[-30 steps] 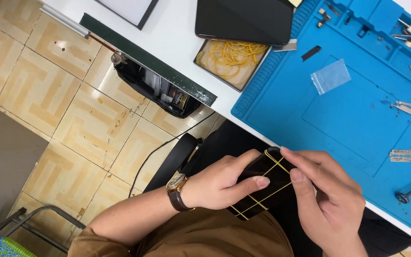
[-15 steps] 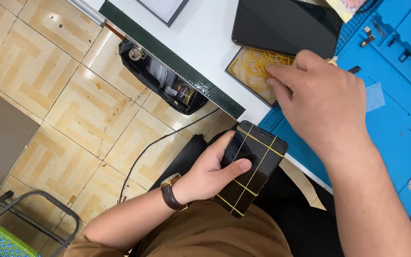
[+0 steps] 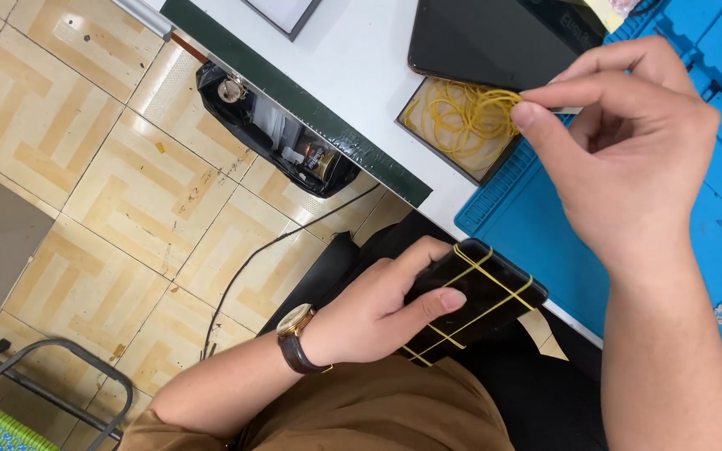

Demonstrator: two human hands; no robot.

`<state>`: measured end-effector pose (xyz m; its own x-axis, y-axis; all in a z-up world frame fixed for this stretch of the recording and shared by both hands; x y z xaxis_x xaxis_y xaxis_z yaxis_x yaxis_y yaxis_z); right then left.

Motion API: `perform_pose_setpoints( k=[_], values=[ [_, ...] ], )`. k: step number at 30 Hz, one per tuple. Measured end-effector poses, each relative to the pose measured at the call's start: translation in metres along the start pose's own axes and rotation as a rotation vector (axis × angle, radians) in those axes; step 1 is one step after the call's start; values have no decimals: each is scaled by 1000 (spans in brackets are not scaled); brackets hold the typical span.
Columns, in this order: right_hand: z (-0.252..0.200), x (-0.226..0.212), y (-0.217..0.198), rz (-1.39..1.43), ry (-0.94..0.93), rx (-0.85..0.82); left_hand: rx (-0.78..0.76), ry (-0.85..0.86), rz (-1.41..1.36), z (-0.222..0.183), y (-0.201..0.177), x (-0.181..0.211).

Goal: The person wipes the back and front of a black smartphone with a white cloth. They then pick up several yellow rubber bands and wrap them around the phone multiple times, securing it with a crisscross pattern.

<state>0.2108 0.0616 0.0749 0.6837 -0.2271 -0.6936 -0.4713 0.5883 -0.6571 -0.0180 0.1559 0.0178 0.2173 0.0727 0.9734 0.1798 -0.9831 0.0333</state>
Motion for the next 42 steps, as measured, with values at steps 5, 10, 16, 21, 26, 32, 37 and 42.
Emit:
perform_pose_setpoints(
  k=[5,10,16,21,26,32,37,42],
  values=[
    [-8,-10,-13,195,172,-24,4,275,261,-2,10,2],
    [-29,-29,-35,541,552,-2,117,456,509,-5,15,-4],
    [-2,-31,-15,205,250,-49,73,482,524,-5,25,-1],
    [18,-1,17,-110,-165,-120,25,468,515,-11,29,3],
    [8,5,12,-245,-267,-86,71,453,553,-12,21,-4],
    [9,-7,-2,-225,-207,-53,67,411,555,-7,19,-9],
    [14,-19,-4,-115,-68,-89,48,417,561,-6,19,-7],
    [-6,-52,-32,491,221,-358,73,522,599,-11,13,-8]
  ],
)
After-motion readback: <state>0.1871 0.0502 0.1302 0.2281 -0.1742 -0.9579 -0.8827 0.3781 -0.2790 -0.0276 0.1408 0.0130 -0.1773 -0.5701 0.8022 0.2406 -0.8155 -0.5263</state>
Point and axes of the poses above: each hand's wrist, its own z-axis towards the middle knuckle, its own y-axis out of the palm, x = y × z, the point moved 1 cm from there along z, towards the middle knuckle, and after that the axes turned 5 degrees about x, right-handed, at the moved point
